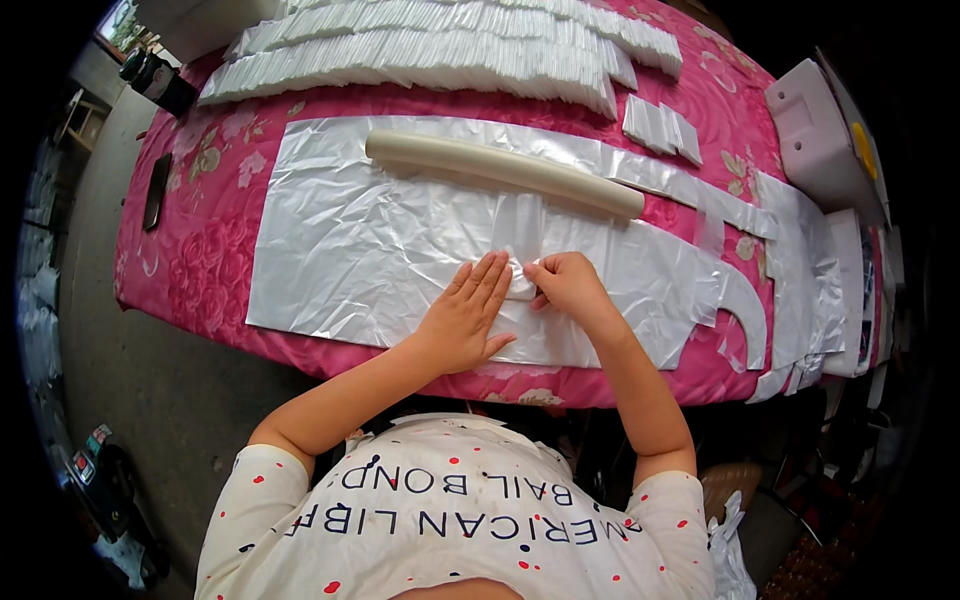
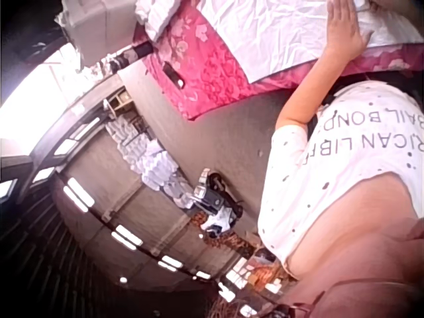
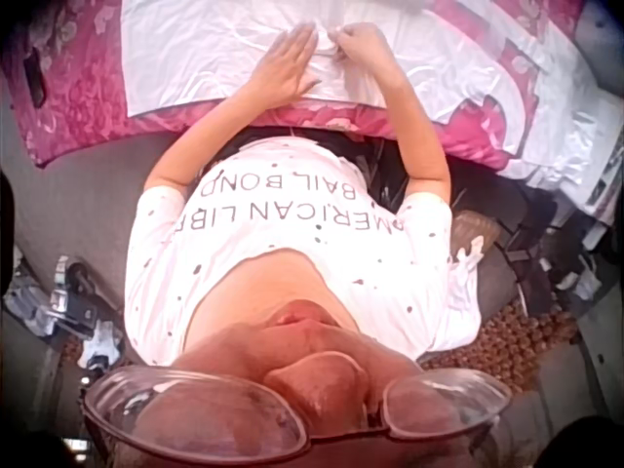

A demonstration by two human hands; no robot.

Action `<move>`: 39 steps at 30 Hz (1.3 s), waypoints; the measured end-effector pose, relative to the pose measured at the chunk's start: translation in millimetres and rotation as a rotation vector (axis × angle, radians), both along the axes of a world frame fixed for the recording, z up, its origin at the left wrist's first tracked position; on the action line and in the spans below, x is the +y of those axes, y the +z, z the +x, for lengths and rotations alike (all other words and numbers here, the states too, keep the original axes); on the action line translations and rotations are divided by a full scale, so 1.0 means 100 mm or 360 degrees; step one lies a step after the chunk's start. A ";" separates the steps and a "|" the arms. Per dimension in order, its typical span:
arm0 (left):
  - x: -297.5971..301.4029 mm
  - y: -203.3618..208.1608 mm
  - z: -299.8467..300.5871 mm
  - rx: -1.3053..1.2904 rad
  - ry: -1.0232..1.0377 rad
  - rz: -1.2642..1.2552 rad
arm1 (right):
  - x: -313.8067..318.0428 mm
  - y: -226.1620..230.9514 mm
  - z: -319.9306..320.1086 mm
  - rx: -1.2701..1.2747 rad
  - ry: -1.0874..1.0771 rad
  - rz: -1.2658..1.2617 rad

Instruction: The person wraps small white rectangular items in clear plastic film on a pink floral bedspread. They tear off pieces of film, place an item on the film, fold the film around it, and roll it tightly using a cylindrical tube to create a neat package.

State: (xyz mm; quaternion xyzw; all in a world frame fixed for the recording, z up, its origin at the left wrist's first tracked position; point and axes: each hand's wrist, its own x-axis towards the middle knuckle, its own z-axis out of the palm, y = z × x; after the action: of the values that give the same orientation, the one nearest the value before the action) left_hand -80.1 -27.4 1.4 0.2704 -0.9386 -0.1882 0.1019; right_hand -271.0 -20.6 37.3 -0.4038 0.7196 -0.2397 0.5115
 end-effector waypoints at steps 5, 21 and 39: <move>-0.03 0.00 0.00 -0.0056 -0.0029 -0.0064 | 0.13 0.01 0.09 0.0557 0.0241 -0.0248; -0.33 0.03 -0.16 0.0097 -0.0050 -0.0454 | -0.04 -0.19 -0.22 0.0997 0.0909 -0.1467; 0.04 0.17 0.29 0.0311 -0.0203 0.0371 | 0.51 -0.15 -0.03 0.0448 0.0834 -0.1390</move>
State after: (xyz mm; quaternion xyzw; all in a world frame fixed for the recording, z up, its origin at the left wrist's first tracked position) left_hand -51.0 -23.5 18.8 0.2007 -0.9113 -0.3273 0.1486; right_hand -274.4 30.8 22.8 -0.7739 0.4892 -0.3248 0.2369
